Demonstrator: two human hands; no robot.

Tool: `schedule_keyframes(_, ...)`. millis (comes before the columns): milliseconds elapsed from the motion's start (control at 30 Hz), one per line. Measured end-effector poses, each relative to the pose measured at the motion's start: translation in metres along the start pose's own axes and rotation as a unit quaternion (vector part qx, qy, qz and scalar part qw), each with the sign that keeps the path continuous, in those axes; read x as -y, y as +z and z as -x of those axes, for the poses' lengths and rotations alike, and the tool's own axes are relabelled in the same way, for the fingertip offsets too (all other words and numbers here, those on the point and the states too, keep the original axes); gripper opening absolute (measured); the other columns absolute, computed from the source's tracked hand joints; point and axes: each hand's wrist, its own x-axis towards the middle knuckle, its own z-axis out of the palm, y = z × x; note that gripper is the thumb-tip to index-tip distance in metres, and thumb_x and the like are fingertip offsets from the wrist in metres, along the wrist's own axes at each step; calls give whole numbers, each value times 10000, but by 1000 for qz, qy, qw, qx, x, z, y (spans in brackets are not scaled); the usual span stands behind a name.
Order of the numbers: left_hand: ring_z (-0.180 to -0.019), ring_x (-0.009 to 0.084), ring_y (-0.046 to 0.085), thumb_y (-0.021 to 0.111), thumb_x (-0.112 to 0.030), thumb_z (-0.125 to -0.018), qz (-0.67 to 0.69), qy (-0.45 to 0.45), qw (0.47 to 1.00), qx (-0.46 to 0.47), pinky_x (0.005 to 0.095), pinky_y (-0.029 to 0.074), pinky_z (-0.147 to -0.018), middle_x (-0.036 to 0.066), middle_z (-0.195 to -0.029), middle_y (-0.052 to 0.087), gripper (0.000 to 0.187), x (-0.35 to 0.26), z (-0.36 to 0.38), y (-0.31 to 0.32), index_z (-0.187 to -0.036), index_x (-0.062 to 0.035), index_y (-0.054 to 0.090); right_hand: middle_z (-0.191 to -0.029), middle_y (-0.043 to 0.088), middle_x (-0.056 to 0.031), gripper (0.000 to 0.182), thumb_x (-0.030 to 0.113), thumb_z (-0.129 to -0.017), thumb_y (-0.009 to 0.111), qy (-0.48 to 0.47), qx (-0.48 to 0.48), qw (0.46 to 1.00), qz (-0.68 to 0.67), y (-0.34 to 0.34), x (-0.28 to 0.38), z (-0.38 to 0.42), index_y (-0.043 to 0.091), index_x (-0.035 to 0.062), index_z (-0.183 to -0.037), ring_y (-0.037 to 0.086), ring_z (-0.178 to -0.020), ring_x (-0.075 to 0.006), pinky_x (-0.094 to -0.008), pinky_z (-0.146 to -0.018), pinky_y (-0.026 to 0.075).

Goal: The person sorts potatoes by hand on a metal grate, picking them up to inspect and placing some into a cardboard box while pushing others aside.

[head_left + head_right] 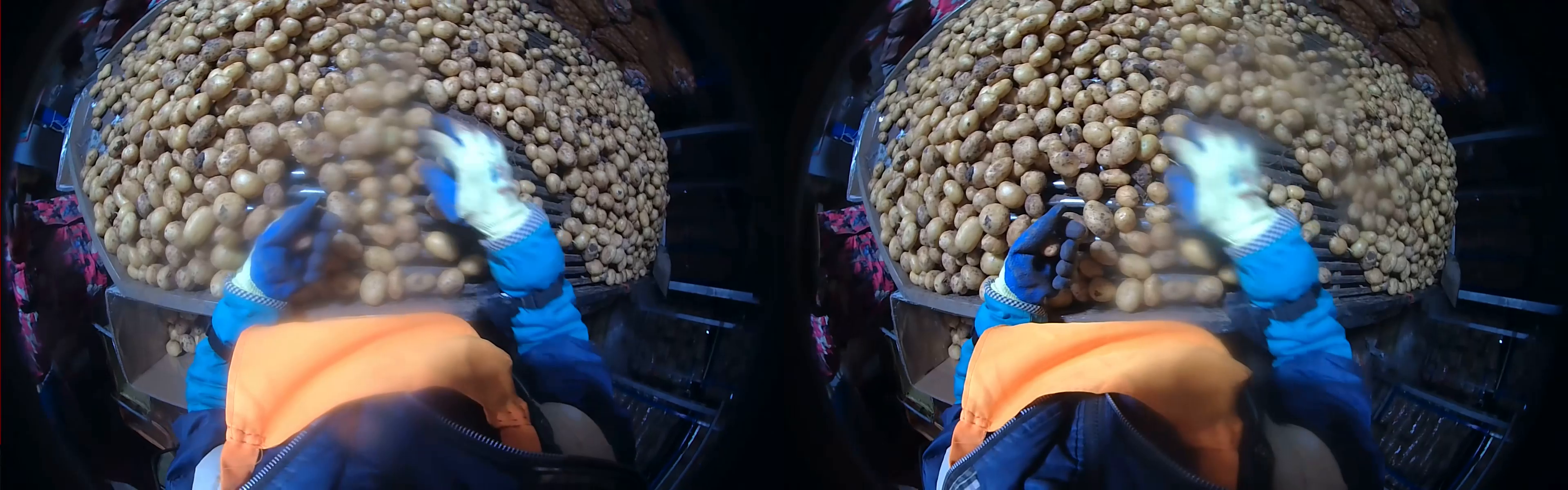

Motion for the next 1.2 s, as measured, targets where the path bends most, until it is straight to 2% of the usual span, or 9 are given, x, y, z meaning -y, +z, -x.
schedule_keyframes(133, -1055, 231, 705, 570, -287, -1109, -26, 24, 997, -72, 385, 613, -821, 80, -1260, 664, 399, 1, 3, -14, -1477, -133, 565, -1400, 607, -192, 555, 264, -827, 711, -140, 6, 990, 18, 61, 38, -58, 649, 158, -1369, 546, -1315, -402, -558, -1073, 441)
schedule_keyframes(333, -925, 153, 673, 563, -311, -1115, -91, 62, 987, -120, 299, 572, -729, 41, -1190, 694, 324, 2, 19, -24, -1356, -106, 637, -1233, 692, -101, 454, 366, -920, 728, 85, 28, 996, -30, 65, -55, -30, 654, 221, -1344, 627, -1179, -332, -525, -1003, 481)
schedule_keyframes(433, -893, 143, 648, 550, -268, -1121, 25, 8, 999, -20, 279, 544, -693, 44, -1204, 689, 314, -9, 12, -34, -1366, -88, 628, -1500, 546, -181, 498, 442, -937, 735, 101, 123, 987, -35, 27, -88, 28, 663, 183, -1357, 538, -1330, -444, -518, -1133, 444)
schedule_keyframes(500, -887, 150, 642, 549, -240, -1119, 26, 13, 998, 49, 282, 532, -684, 59, -1204, 689, 313, -6, 5, -31, -1377, -79, 621, -1406, 615, -184, 483, 449, -923, 740, 108, 262, 958, -55, -14, -80, 44, 696, 167, -1313, 580, -1264, -442, -539, -1064, 492)
schedule_keyframes(600, -852, 161, 620, 555, -239, -1114, -22, 54, 993, -101, 295, 519, -689, 74, -1179, 684, 337, -1, 0, -6, -1400, -69, 606, -1083, 738, -169, 332, 354, -895, 751, 141, 349, 926, -36, -67, -52, 25, 772, 109, -1118, 687, -1057, -385, -503, -938, 545)
schedule_keyframes(733, -905, 153, 609, 579, -123, -1078, -44, 50, 997, -39, 299, 517, -752, 55, -1218, 646, 389, 2, 0, -14, -1464, -77, 571, -916, 745, -158, 230, 262, -909, 710, 105, 112, 987, -35, -33, -39, 3, 773, 96, -1055, 727, -907, -384, -506, -765, 554)
schedule_keyframes(933, -1060, 176, 638, 592, -72, -1055, -153, 111, 979, -77, 297, 551, -839, 77, -1271, 636, 393, 2, 9, -1, -1447, -91, 602, -885, 747, -177, 212, 180, -910, 626, 24, 165, 986, 12, 50, -11, -28, 683, 111, -1103, 734, -857, -416, -553, -744, 540)
schedule_keyframes(1067, -1247, 220, 626, 610, -74, -1039, -478, 180, 857, -65, 336, 566, -964, 104, -1421, 587, 482, 2, 4, -6, -1516, -103, 543, -915, 761, -193, 324, 323, -936, 673, 94, 247, 964, 28, 71, -18, -31, 691, 120, -1189, 747, -871, -410, -543, -764, 554)
schedule_keyframes(1200, -1407, 268, 550, 573, -173, -1079, -190, 111, 975, -40, 404, 551, -1027, 147, -1602, 496, 567, 0, -8, 10, -1615, -86, 410, -954, 774, -204, 442, 429, -969, 712, 263, 156, 939, -156, 37, -3, -26, 699, 104, -1269, 767, -855, -340, -462, -793, 588)
